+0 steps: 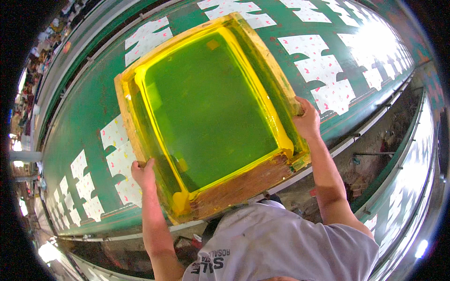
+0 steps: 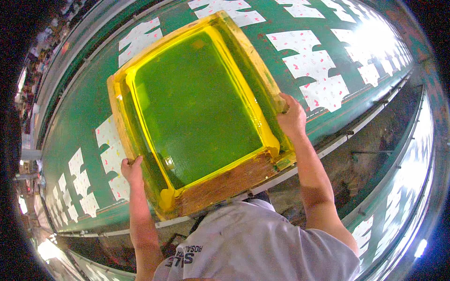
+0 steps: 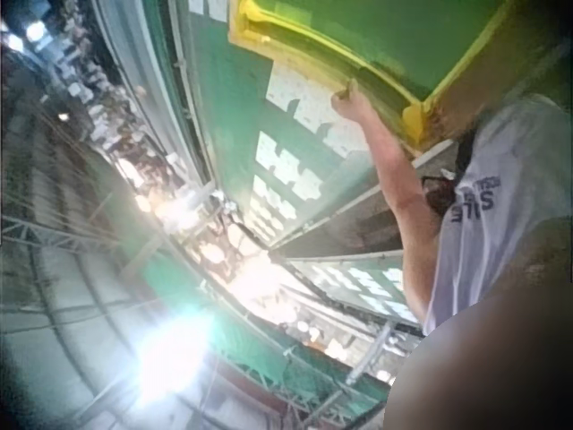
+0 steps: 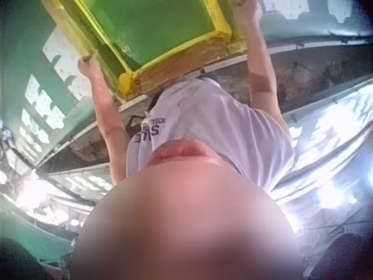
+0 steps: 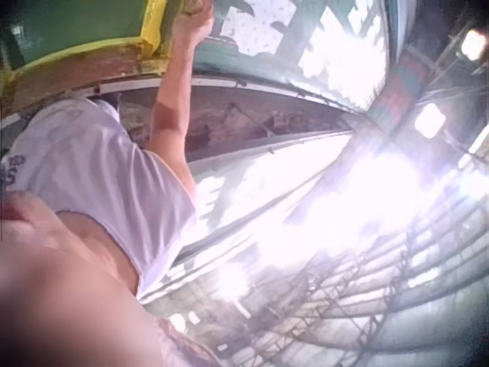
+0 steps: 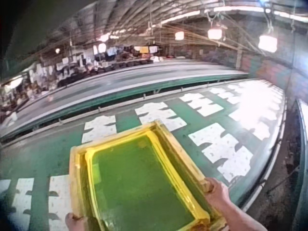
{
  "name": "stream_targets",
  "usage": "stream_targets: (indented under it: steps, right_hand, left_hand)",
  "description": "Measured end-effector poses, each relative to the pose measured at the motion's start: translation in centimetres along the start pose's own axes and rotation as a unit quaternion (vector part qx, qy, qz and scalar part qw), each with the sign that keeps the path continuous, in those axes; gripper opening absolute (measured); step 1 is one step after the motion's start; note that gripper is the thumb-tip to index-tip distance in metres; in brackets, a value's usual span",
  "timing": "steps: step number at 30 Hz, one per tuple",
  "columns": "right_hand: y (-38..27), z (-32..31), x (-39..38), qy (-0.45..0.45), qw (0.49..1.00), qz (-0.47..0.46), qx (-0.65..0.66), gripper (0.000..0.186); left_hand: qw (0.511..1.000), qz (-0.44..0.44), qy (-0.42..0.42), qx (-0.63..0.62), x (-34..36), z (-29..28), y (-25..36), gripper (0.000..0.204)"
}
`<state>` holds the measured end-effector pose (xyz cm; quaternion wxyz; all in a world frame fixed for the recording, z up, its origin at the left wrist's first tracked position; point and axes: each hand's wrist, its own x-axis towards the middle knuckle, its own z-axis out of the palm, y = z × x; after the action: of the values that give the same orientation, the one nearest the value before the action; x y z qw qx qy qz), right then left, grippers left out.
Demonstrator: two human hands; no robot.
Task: The person repeatedly pulls a squeegee across a yellow screen-printing frame filled with green ink to spread the ink evenly over the mesh. The person adjusts the frame position and repositions the squeegee multiple times during the process.
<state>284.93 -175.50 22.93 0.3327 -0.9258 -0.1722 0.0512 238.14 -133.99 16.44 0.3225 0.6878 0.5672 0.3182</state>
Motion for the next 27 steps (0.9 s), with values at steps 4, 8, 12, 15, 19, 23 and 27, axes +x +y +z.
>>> stream_targets:
  steps: [4, 8, 12, 15, 19, 23, 27]
  right_hand:
    - [2.8, -2.0, 1.4, 0.017, 1.0, -0.013, 0.0, 0.07]
    - [4.5, -3.5, 2.3, -0.008, 1.0, -0.01, 0.008, 0.069]
    - [5.6, -3.9, 2.6, -0.033, 0.999, -0.037, 0.005, 0.068]
    - [6.1, -3.8, 2.5, -0.026, 0.996, -0.077, -0.027, 0.071]
    - [5.7, -3.6, 2.3, -0.044, 0.991, -0.1, -0.077, 0.075]
    - [3.8, -3.9, -1.1, -0.019, 0.95, -0.237, -0.203, 0.074]
    - [1.0, -4.3, -9.6, -0.257, 0.867, -0.42, -0.08, 0.069]
  left_hand:
    - [0.999, -0.015, -0.019, -0.04, -2.3, 2.7, 2.8, 0.035]
    - [1.0, -0.003, -0.015, 0.015, -2.9, 4.2, 4.5, 0.034]
    - [0.997, 0.005, -0.01, 0.078, -3.3, 4.1, 5.0, 0.035]
    - [0.994, 0.008, -0.022, 0.103, -3.3, 3.8, 4.8, 0.036]
    - [0.992, 0.015, -0.017, 0.123, -2.9, 4.5, 4.5, 0.039]
    - [0.989, -0.01, -0.026, 0.148, -3.1, 5.0, 4.6, 0.042]
    - [0.982, 0.022, -0.008, 0.187, -3.6, 5.1, 4.8, 0.047]
